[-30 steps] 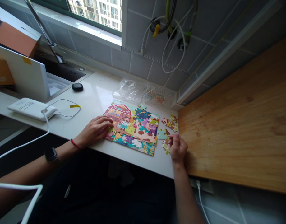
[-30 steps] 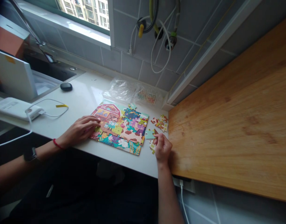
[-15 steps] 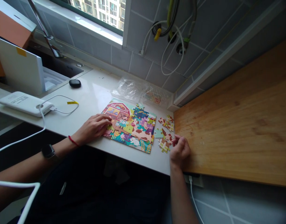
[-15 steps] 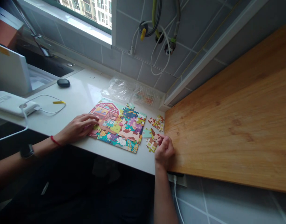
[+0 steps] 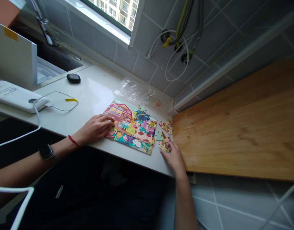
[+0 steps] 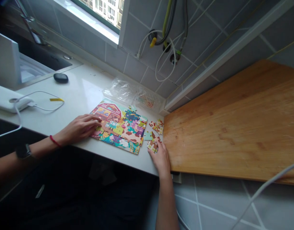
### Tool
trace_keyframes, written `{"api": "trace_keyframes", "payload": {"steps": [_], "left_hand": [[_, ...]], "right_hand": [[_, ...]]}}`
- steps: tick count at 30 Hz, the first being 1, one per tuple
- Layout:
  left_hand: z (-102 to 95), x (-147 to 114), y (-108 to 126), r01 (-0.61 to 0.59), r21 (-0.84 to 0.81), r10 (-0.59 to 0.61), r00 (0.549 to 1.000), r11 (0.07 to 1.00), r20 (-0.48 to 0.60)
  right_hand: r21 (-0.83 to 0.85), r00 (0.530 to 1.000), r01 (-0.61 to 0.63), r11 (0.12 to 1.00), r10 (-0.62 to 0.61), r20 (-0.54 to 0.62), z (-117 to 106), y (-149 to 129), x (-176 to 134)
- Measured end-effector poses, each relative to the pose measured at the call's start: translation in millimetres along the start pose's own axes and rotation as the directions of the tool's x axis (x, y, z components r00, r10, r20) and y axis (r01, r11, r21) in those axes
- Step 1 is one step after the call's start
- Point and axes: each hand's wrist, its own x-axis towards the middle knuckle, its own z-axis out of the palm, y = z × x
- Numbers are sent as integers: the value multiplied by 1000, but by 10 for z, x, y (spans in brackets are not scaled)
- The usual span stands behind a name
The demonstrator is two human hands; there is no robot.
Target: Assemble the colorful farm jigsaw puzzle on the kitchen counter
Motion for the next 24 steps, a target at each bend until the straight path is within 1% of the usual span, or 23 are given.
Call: {"api": "trace_keyframes", "payload": {"steps": [3,6,8,13,16,20,24], "left_hand": [[-1,-5,7,-14,7,14,1000,1000,-5],[0,-1,12,-25,-9,24,999,1000,-40],[3,1,9,-26,-26,25,998,999,-55],[18,-6,-16,-30,-43,28,999,999,-43],[28,-17,-31,-34,-37,32,999,999,-39],[33,-27,-34,-34,-35,33,999,999,-35],[29,-28,-24,-30,-40,28,999,999,-38]], "right_hand": [[7,1000,6,1000,-6,20,-11,18,65],[39,999,37,999,-38,19,-52,-3,93],[50,999,49,998,-49,5,-75,-26,87],[22,998,55,998,-54,-15,-120,-110,10],[33,992,116,993,-114,-46,-153,-182,-69],[110,977,210,972,-203,-71,-187,-342,-213],[186,940,340,922,-338,-43,-137,-551,-364]]}}
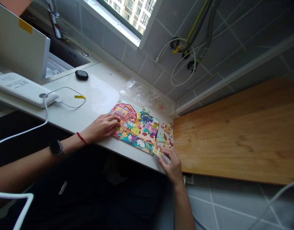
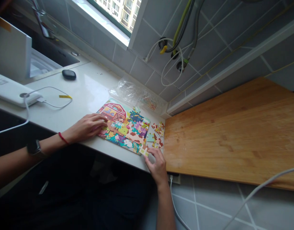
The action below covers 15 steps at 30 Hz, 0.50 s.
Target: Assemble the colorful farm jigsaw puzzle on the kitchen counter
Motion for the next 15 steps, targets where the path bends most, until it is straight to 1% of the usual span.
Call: {"api": "trace_keyframes", "payload": {"steps": [3,6,11,15], "left_hand": [[-2,1,2,0,7,0,1000,1000,6],[-2,-1,-2,0,23,0,1000,1000,16],[-6,-2,-3,-2,28,1,1000,1000,25],[-16,8,15,-2,40,1,1000,999,24]], "right_hand": [[1,993,112,994,-112,33,132,-70,-35],[-15,981,189,982,-188,39,257,-31,-43],[-55,967,253,966,-251,43,351,48,-29],[-48,958,285,957,-286,4,361,60,-31]]}}
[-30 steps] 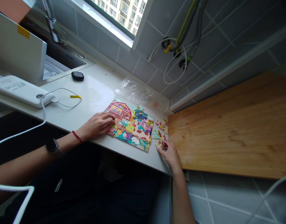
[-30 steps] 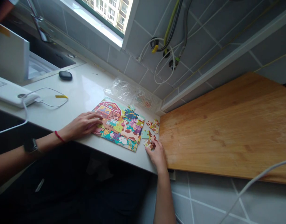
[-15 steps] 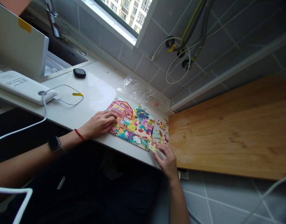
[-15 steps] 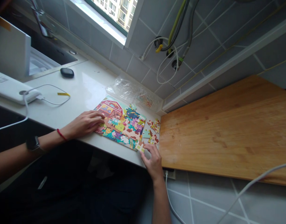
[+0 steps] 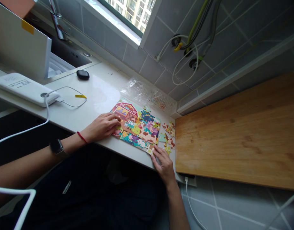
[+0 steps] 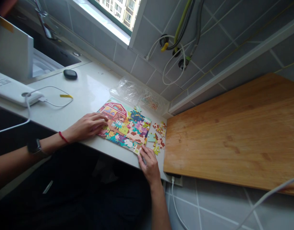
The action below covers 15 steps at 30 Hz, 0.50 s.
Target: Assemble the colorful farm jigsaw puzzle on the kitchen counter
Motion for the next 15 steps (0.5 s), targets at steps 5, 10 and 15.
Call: {"api": "trace_keyframes", "payload": {"steps": [5,10,15], "left_hand": [[-10,14,19,-5,10,5,1000,1000,-4],[-10,18,23,-3,0,3,1000,1000,-13],[-17,20,21,-1,-2,1,1000,1000,-11]], "right_hand": [[15,1000,12,1000,-11,-13,8,49,16],[-17,1000,-3,1000,3,17,52,92,27],[-47,999,-25,999,26,26,68,117,-14]]}}
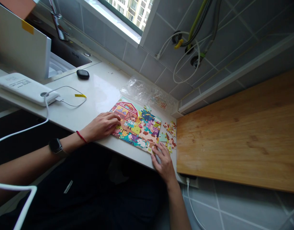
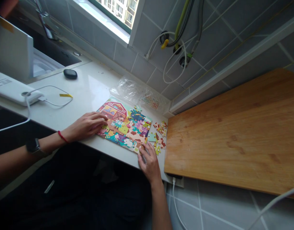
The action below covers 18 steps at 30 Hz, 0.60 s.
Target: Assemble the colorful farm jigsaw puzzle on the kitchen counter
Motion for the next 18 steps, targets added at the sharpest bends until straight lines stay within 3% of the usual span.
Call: {"api": "trace_keyframes", "payload": {"steps": [4,18], "left_hand": [[-2,-3,-3,7,2,-7,1000,1000,0],[-10,11,23,20,26,-20,1000,999,12]], "right_hand": [[18,999,-3,1000,2,51,-10,18,0],[14,999,-51,999,51,5,-3,35,43]]}}
